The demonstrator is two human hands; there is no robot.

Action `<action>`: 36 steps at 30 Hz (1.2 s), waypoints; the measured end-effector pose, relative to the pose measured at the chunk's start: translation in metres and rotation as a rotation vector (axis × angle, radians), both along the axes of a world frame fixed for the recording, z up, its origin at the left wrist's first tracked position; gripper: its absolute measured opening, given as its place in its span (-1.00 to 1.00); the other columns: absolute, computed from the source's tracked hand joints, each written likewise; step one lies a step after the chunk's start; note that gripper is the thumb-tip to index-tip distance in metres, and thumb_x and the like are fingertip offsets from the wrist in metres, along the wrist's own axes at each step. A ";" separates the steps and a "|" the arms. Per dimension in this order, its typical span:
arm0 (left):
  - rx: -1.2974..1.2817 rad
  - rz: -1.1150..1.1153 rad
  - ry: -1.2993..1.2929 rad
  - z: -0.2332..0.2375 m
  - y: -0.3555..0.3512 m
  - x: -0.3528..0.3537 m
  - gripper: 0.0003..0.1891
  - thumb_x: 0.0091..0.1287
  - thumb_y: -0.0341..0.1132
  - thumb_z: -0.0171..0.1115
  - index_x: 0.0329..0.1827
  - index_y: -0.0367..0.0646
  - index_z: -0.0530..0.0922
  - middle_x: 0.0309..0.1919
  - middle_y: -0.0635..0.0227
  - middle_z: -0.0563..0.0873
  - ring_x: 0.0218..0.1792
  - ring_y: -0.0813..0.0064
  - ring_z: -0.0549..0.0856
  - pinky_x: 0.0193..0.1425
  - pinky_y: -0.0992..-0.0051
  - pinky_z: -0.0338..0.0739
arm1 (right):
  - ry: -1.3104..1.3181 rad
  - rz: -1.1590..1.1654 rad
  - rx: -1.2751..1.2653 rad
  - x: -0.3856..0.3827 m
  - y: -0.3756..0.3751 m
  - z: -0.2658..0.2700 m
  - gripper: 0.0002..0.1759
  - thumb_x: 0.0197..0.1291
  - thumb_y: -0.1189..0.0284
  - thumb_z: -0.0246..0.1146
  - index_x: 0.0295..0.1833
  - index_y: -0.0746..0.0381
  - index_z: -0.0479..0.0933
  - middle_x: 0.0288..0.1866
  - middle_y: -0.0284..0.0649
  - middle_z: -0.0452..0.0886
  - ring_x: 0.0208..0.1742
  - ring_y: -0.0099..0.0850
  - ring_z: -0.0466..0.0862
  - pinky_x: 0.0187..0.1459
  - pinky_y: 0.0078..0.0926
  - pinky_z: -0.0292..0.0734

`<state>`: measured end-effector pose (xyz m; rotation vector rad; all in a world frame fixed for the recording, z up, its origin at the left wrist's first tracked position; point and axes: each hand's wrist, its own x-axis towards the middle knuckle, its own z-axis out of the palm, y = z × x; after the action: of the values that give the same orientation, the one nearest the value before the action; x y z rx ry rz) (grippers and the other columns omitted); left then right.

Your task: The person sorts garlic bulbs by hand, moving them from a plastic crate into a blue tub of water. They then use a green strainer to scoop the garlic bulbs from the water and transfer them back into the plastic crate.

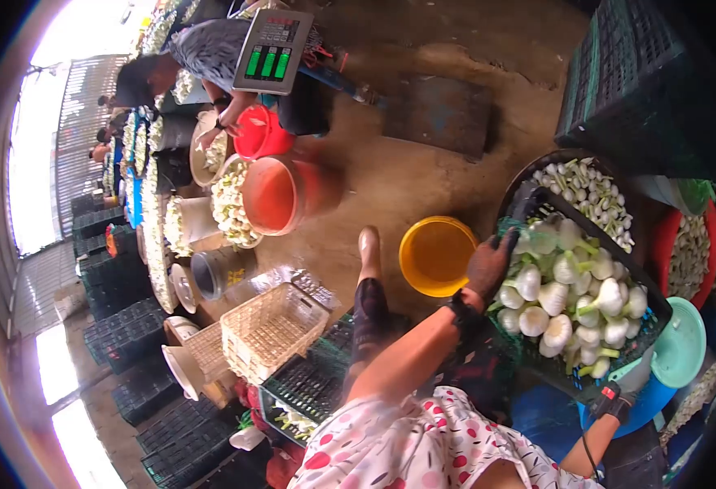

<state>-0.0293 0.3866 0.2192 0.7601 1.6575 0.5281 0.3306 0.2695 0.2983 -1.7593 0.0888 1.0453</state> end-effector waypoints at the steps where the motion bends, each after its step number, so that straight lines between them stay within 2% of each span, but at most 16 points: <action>1: -0.009 -0.037 0.023 0.009 0.008 0.003 -0.31 0.32 0.25 -0.08 -0.02 -0.30 0.58 -0.18 -0.19 0.66 -0.02 -0.14 0.60 0.06 0.19 0.44 | 0.026 -0.023 0.003 -0.001 -0.002 0.002 -0.45 0.41 0.07 -0.05 0.29 0.24 0.35 0.09 -0.31 0.48 0.04 -0.40 0.46 0.11 -0.37 0.35; 6: 0.095 -0.270 0.065 -0.011 0.054 -0.012 -0.36 0.31 0.21 -0.05 -0.11 -0.30 0.60 -0.22 -0.19 0.64 -0.08 -0.15 0.60 -0.01 0.15 0.46 | -0.049 -0.098 0.000 -0.032 -0.018 -0.007 -0.50 0.38 0.05 -0.05 0.23 0.16 0.41 -0.07 -0.37 0.49 -0.19 -0.50 0.42 -0.16 -0.52 0.32; 9: -0.089 -0.189 -0.095 0.005 0.114 -0.034 -0.41 0.28 0.15 0.10 -0.19 -0.35 0.64 -0.39 0.18 0.72 -0.32 0.45 0.68 -0.17 0.41 0.51 | -0.050 -0.055 -0.069 -0.071 -0.020 -0.012 -0.51 0.37 0.07 -0.06 0.22 0.16 0.41 -0.10 -0.38 0.52 -0.22 -0.49 0.47 -0.20 -0.51 0.38; 11: -0.044 -0.235 -0.154 0.006 0.158 -0.050 -0.38 0.23 0.18 0.13 -0.19 -0.35 0.64 -0.39 0.12 0.72 -0.33 0.47 0.65 -0.16 0.37 0.51 | 0.033 -0.172 0.039 -0.106 -0.016 -0.027 -0.53 0.35 0.06 -0.04 0.17 0.14 0.43 -0.13 -0.37 0.53 -0.23 -0.49 0.50 -0.19 -0.52 0.44; 15: 0.423 -0.826 0.130 -0.013 0.276 -0.093 -0.46 0.18 0.15 0.11 -0.20 -0.24 0.63 -0.34 -0.02 0.70 -0.25 0.18 0.71 -0.09 0.30 0.49 | 0.109 -0.323 0.197 -0.225 0.019 -0.044 -0.67 0.36 0.20 -0.04 0.07 0.14 0.45 -0.15 -0.36 0.55 -0.20 -0.51 0.54 -0.18 -0.53 0.50; 17: 0.197 -0.690 0.131 -0.014 0.334 -0.104 -0.56 0.23 0.14 0.07 -0.13 -0.02 0.63 -0.27 -0.06 0.68 -0.19 -0.01 0.67 -0.06 0.22 0.49 | 0.186 -0.380 0.167 -0.271 0.055 -0.057 -0.69 0.33 0.21 -0.02 0.01 0.16 0.43 -0.19 -0.33 0.53 -0.24 -0.49 0.53 -0.21 -0.49 0.51; 20: 0.406 -1.004 0.401 -0.038 0.422 -0.127 -0.45 0.24 0.23 0.00 -0.17 -0.10 0.63 -0.27 0.01 0.69 -0.17 -0.07 0.65 -0.08 0.21 0.51 | 0.356 -0.597 0.140 -0.343 0.127 -0.064 -0.79 0.30 0.35 -0.03 -0.10 0.23 0.41 -0.28 -0.33 0.50 -0.31 -0.52 0.54 -0.30 -0.47 0.55; 21: 0.362 -0.902 0.393 -0.030 0.444 -0.133 -0.46 0.24 0.22 -0.01 -0.18 -0.09 0.64 -0.30 0.05 0.70 -0.18 -0.02 0.67 -0.06 0.24 0.51 | 0.353 -0.529 0.151 -0.365 0.143 -0.077 -0.78 0.30 0.32 -0.03 -0.12 0.22 0.41 -0.28 -0.33 0.49 -0.32 -0.50 0.54 -0.29 -0.46 0.55; 22: 0.504 -0.877 0.210 -0.023 0.461 -0.138 -0.62 0.24 -0.03 0.08 -0.45 -0.19 0.59 -0.61 0.43 0.58 -0.59 0.57 0.54 -0.40 0.56 0.45 | 0.327 -0.544 0.127 -0.384 0.159 -0.088 -0.76 0.30 0.27 -0.02 -0.13 0.21 0.41 -0.28 -0.33 0.49 -0.32 -0.48 0.54 -0.26 -0.44 0.56; 24: 0.421 -0.811 0.299 -0.022 0.495 -0.145 -0.64 0.24 -0.05 0.10 -0.44 -0.19 0.60 -0.61 0.39 0.57 -0.56 0.58 0.53 -0.40 0.56 0.43 | 0.392 -0.678 0.182 -0.421 0.194 -0.117 -0.66 0.22 0.16 0.07 -0.08 0.19 0.43 -0.19 -0.27 0.56 -0.25 -0.43 0.59 -0.21 -0.42 0.59; 26: 0.463 -0.839 0.303 -0.045 0.528 -0.158 -0.64 0.25 -0.06 0.10 -0.46 -0.20 0.59 -0.60 0.40 0.57 -0.56 0.59 0.52 -0.41 0.55 0.41 | 0.494 -0.526 0.363 -0.452 0.213 -0.159 -0.56 0.13 0.16 0.18 0.02 0.21 0.44 -0.04 -0.24 0.59 -0.12 -0.42 0.61 -0.17 -0.37 0.59; 28: 0.522 -0.828 0.326 -0.073 0.550 -0.164 -0.64 0.24 -0.07 0.09 -0.49 -0.20 0.57 -0.59 0.42 0.57 -0.56 0.60 0.51 -0.41 0.55 0.38 | -0.282 0.450 -0.241 -0.467 0.226 -0.185 -0.52 0.02 0.19 0.28 0.04 0.21 0.49 -0.03 -0.26 0.63 -0.08 -0.37 0.63 -0.11 -0.32 0.57; 29: 0.472 -0.836 0.281 -0.087 0.558 -0.168 -0.64 0.24 -0.07 0.08 -0.52 -0.20 0.56 -0.59 0.42 0.57 -0.57 0.61 0.49 -0.42 0.56 0.35 | -0.517 0.460 -0.159 -0.476 0.241 -0.211 -0.60 -0.03 0.27 0.34 -0.07 0.21 0.55 -0.19 -0.33 0.67 -0.15 -0.33 0.65 -0.10 -0.29 0.56; 30: 0.420 -0.858 0.391 -0.107 0.571 -0.173 -0.51 0.08 0.15 0.12 -0.34 -0.15 0.67 -0.52 0.22 0.68 -0.39 0.28 0.67 -0.18 0.38 0.45 | -0.581 0.389 -0.144 -0.488 0.242 -0.244 -0.59 -0.07 0.30 0.36 -0.07 0.21 0.54 -0.17 -0.29 0.67 -0.15 -0.32 0.65 -0.09 -0.31 0.56; 31: 0.415 -0.877 0.391 -0.122 0.578 -0.173 -0.50 0.09 0.14 0.11 -0.34 -0.16 0.66 -0.52 0.22 0.68 -0.38 0.27 0.67 -0.18 0.38 0.45 | -0.645 0.320 -0.130 -0.497 0.253 -0.265 -0.58 -0.10 0.33 0.38 -0.07 0.22 0.54 -0.15 -0.26 0.66 -0.15 -0.30 0.65 -0.08 -0.33 0.55; 36: 0.365 -1.001 0.438 -0.212 0.608 -0.171 -0.48 0.14 0.13 0.04 -0.34 -0.23 0.64 -0.48 0.16 0.68 -0.32 0.17 0.67 -0.14 0.35 0.45 | 0.624 -0.874 0.598 -0.521 0.300 -0.293 -0.44 -0.22 0.38 0.45 0.00 0.25 0.49 -0.05 -0.18 0.62 -0.06 -0.28 0.62 -0.01 -0.34 0.53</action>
<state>-0.2000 0.9946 0.0072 1.9201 1.3275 -0.0783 -0.1900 0.5694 0.0056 -0.6672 0.7750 0.7906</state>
